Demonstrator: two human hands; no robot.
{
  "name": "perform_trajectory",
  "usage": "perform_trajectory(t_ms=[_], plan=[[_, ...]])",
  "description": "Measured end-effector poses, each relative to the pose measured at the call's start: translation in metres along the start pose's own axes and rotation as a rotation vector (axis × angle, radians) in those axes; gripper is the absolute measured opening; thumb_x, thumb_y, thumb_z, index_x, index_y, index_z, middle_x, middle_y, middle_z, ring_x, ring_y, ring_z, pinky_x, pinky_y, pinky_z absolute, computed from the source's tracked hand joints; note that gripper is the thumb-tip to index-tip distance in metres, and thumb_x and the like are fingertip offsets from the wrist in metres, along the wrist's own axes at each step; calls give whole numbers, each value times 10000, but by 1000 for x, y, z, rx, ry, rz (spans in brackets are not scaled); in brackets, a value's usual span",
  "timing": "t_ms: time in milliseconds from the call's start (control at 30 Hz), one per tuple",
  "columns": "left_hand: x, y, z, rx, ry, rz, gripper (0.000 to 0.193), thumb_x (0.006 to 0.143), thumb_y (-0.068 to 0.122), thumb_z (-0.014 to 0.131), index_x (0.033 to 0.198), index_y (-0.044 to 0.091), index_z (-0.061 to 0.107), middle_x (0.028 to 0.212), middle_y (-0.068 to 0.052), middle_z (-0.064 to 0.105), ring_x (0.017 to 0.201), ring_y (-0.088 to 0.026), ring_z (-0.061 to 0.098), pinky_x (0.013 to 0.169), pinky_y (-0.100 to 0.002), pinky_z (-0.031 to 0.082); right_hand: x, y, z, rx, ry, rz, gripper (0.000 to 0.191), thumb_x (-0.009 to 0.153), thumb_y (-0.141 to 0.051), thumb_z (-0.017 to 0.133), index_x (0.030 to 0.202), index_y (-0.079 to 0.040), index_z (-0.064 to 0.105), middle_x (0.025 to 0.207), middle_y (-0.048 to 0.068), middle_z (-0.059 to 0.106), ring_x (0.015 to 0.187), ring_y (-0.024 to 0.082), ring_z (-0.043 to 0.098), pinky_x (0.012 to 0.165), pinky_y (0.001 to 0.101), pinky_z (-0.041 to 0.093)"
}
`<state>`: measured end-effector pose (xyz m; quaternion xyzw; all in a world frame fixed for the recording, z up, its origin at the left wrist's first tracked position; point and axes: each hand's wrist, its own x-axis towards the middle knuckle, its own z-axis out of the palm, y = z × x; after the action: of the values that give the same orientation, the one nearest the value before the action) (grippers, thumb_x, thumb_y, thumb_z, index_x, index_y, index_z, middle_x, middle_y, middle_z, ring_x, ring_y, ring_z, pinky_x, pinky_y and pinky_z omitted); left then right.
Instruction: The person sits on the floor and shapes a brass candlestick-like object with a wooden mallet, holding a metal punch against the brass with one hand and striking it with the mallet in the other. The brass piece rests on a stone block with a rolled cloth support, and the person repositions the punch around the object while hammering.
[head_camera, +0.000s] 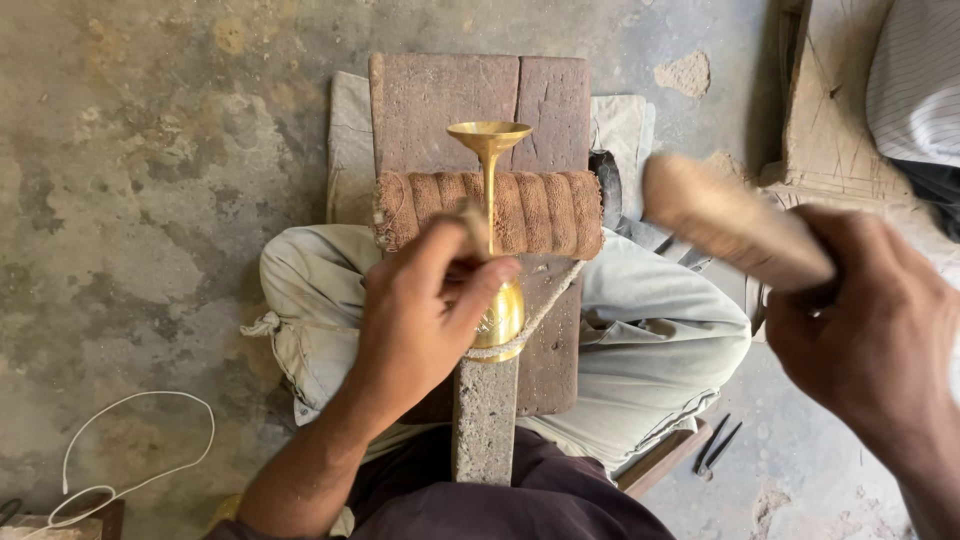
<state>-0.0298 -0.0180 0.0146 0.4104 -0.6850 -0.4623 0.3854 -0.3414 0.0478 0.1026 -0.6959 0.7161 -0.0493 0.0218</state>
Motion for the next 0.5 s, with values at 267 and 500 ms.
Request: perform_trajectory(t_ms=[267,500], plan=[[-43,-2,30,-5,321,-41,223,1011,149,732,982,33,544,857,-45,687,675,-58,645,549,-202,510,49,-47,-29,-194,127,-322,477,765,43,769,1229,-33,689,996,151,696,892,324,675,852,448,540],[-53,-17,41,-14,431,4,243,1001,130,741,976,0,537,863,-29,693,634,-32,595,527,-207,467,95,-119,-55,313,-76,-423,449,809,-11,669,1251,-57,601,1009,102,664,874,227,673,755,390,570]])
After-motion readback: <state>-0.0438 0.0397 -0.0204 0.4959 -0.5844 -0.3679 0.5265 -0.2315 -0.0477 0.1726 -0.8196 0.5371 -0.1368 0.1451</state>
